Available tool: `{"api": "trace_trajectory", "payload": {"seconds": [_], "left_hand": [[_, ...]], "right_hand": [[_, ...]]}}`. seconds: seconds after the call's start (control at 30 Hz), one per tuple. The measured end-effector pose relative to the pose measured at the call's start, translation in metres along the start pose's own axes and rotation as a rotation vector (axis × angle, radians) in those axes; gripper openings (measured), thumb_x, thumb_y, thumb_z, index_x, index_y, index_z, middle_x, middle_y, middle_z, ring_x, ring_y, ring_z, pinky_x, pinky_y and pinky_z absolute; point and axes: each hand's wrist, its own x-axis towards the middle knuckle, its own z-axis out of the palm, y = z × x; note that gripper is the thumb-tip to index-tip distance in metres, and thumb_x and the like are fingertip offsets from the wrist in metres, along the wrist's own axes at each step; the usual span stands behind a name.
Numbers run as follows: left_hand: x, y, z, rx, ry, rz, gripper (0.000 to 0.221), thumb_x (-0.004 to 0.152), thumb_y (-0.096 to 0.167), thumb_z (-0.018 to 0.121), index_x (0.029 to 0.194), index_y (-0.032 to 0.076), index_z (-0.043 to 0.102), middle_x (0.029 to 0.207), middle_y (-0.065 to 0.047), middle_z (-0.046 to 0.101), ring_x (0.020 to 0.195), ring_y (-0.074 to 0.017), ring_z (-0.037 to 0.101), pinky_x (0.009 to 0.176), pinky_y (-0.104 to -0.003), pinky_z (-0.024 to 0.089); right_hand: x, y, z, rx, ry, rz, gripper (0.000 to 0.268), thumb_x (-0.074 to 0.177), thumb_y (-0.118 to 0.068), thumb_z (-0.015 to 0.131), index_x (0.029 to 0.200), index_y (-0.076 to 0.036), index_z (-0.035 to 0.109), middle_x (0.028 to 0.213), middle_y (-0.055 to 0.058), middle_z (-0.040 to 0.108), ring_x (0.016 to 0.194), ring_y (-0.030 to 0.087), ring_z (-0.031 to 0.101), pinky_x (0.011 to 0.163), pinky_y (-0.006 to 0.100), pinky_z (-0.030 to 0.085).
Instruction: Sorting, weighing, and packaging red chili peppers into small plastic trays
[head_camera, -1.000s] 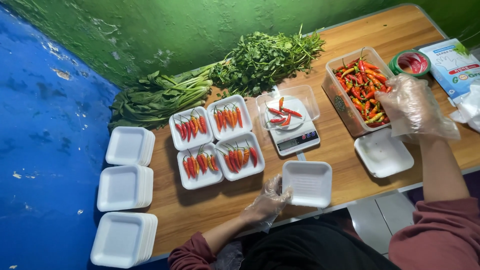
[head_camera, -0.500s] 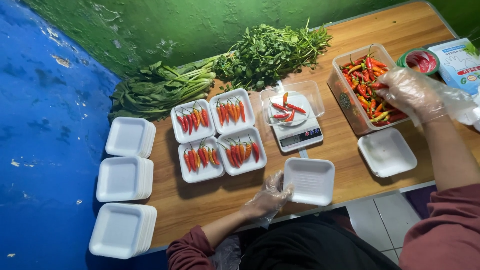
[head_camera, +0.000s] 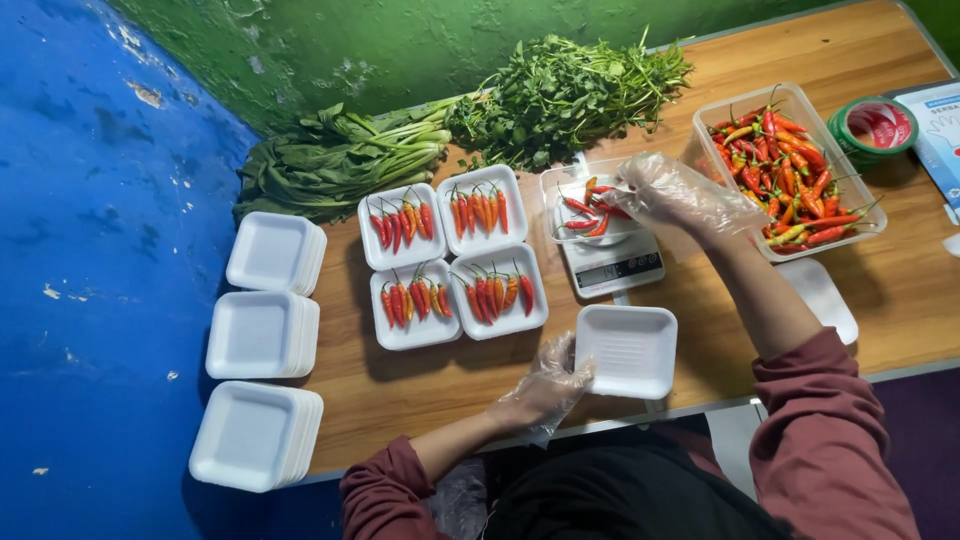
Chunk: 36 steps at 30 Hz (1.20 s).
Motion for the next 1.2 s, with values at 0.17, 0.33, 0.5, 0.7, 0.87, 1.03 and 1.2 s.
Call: {"api": "trace_trajectory", "payload": {"seconds": [0.17, 0.33, 0.5, 0.7, 0.87, 1.03, 1.2], "left_hand": [[0.012, -0.023, 0.012, 0.021, -0.010, 0.030, 0.050, 0.087, 0.067, 0.063, 0.117, 0.027, 0.064, 0.118, -0.002, 0.070, 0.123, -0.0303, 0.063, 0.113, -0.047, 0.044], [0.012, -0.019, 0.013, 0.065, 0.018, 0.038, 0.047, 0.084, 0.065, 0.064, 0.113, 0.028, 0.064, 0.116, -0.001, 0.070, 0.122, -0.0269, 0.064, 0.112, -0.046, 0.045], [0.009, -0.019, 0.007, -0.026, 0.014, 0.109, 0.031, 0.087, 0.050, 0.067, 0.102, 0.023, 0.067, 0.092, -0.002, 0.073, 0.101, -0.0258, 0.072, 0.096, -0.044, 0.053], [0.006, -0.015, 0.003, -0.053, 0.021, 0.142, 0.027, 0.088, 0.046, 0.068, 0.099, 0.021, 0.067, 0.087, -0.002, 0.073, 0.094, -0.0249, 0.073, 0.092, -0.043, 0.054], [0.000, -0.011, 0.000, -0.074, 0.026, 0.175, 0.026, 0.088, 0.041, 0.068, 0.100, 0.018, 0.068, 0.089, -0.004, 0.073, 0.095, -0.0260, 0.073, 0.092, -0.044, 0.054], [-0.008, -0.003, -0.003, -0.062, 0.014, 0.183, 0.030, 0.085, 0.041, 0.069, 0.102, 0.015, 0.068, 0.090, -0.006, 0.073, 0.097, -0.0292, 0.072, 0.093, -0.046, 0.053], [0.001, -0.014, 0.000, -0.040, 0.030, 0.182, 0.030, 0.086, 0.041, 0.067, 0.104, 0.018, 0.067, 0.093, -0.004, 0.074, 0.099, -0.0280, 0.073, 0.094, -0.044, 0.053]], "right_hand": [[-0.026, 0.023, -0.022, -0.177, 0.172, -0.173, 0.016, 0.094, -0.015, 0.071, 0.105, -0.005, 0.076, 0.100, 0.022, 0.074, 0.107, 0.041, 0.070, 0.087, 0.047, 0.055], [-0.077, -0.002, -0.052, -0.170, 0.232, -0.255, 0.019, 0.091, 0.010, 0.058, 0.095, -0.002, 0.071, 0.090, 0.015, 0.071, 0.092, 0.032, 0.070, 0.080, 0.039, 0.052], [-0.105, -0.021, -0.050, -0.153, 0.208, -0.244, 0.015, 0.092, 0.011, 0.057, 0.093, 0.003, 0.069, 0.086, 0.020, 0.066, 0.088, 0.033, 0.066, 0.078, 0.043, 0.051], [-0.082, -0.010, -0.036, -0.129, 0.170, -0.241, 0.009, 0.094, 0.005, 0.062, 0.096, 0.000, 0.070, 0.088, 0.019, 0.068, 0.091, 0.029, 0.065, 0.079, 0.042, 0.051], [-0.049, 0.000, -0.010, -0.146, 0.177, -0.203, 0.015, 0.097, -0.007, 0.065, 0.108, -0.008, 0.074, 0.099, 0.018, 0.072, 0.100, 0.033, 0.068, 0.085, 0.043, 0.053], [-0.039, -0.014, 0.007, -0.064, 0.195, -0.217, 0.029, 0.094, -0.015, 0.075, 0.123, -0.011, 0.073, 0.111, 0.017, 0.074, 0.113, 0.037, 0.068, 0.099, 0.046, 0.051], [0.039, 0.057, 0.032, -0.303, 0.205, -0.342, 0.033, 0.099, -0.034, 0.071, 0.127, -0.016, 0.068, 0.108, 0.011, 0.077, 0.111, 0.030, 0.070, 0.095, 0.042, 0.056]]}}
